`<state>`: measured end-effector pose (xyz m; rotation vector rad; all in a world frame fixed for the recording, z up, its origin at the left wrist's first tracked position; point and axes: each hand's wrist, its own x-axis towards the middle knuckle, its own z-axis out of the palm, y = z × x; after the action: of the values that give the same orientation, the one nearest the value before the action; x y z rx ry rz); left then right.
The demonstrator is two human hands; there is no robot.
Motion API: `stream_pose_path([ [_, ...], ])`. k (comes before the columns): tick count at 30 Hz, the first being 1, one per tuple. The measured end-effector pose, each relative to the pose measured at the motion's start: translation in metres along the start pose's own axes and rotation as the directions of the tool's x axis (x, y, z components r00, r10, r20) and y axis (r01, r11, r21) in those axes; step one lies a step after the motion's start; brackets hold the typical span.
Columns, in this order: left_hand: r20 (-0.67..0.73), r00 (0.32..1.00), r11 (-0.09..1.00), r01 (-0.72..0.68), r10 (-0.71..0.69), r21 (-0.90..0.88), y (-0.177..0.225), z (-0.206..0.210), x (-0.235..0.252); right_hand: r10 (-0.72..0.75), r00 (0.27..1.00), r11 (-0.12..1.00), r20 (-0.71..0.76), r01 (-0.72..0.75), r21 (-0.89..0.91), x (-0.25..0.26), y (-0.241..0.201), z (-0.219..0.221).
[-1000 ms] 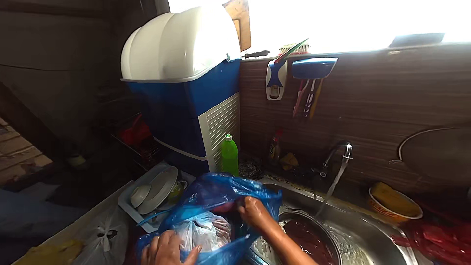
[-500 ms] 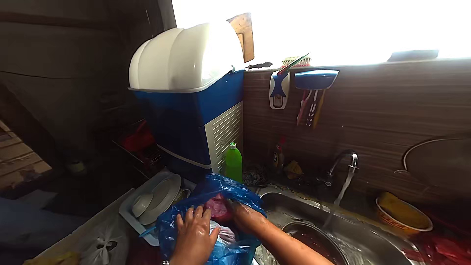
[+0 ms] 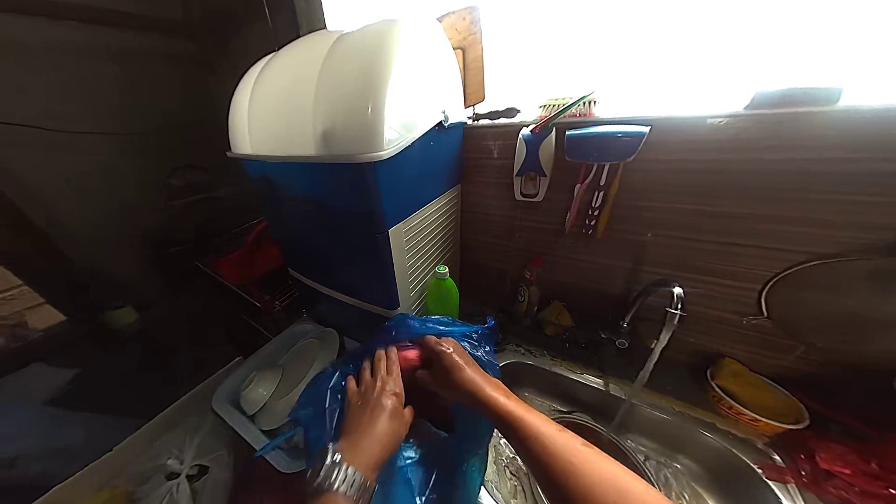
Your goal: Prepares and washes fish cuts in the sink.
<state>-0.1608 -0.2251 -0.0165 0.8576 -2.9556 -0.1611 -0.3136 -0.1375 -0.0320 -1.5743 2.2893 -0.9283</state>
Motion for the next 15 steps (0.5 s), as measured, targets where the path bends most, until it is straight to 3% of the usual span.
stream_pose_path([
  [4, 0.019, 0.995, 0.995, 0.097, -0.097, 0.002, -0.011, 0.017, 0.036, 0.062, 0.990, 0.996, -0.124, -0.053, 0.077, -0.021, 0.015, 0.021],
  [6, 0.007, 0.989, 0.988, 0.145, -0.144, -0.059, -0.015, 0.017, 0.035, 0.212, 0.976, 0.976, -0.041, -0.214, -0.033, -0.037, 0.027, 0.022],
  [10, -0.051, 0.964, 0.955, 0.249, -0.260, -0.162, -0.032, 0.025, 0.031, 0.491, 0.852, 0.862, 0.183, -0.443, -0.247, -0.071, 0.064, 0.033],
  [13, -0.116, 0.953, 0.947, 0.255, -0.281, -0.195, -0.035, 0.032, 0.029, 0.523, 0.801, 0.838, 0.290, -0.422, -0.345, -0.075, 0.033, 0.026],
  [15, -0.172, 0.942, 0.941, 0.247, -0.289, -0.233, -0.037, 0.038, 0.029, 0.427, 0.856, 0.884, 0.292, -0.327, -0.334, -0.068, 0.021, 0.030],
])
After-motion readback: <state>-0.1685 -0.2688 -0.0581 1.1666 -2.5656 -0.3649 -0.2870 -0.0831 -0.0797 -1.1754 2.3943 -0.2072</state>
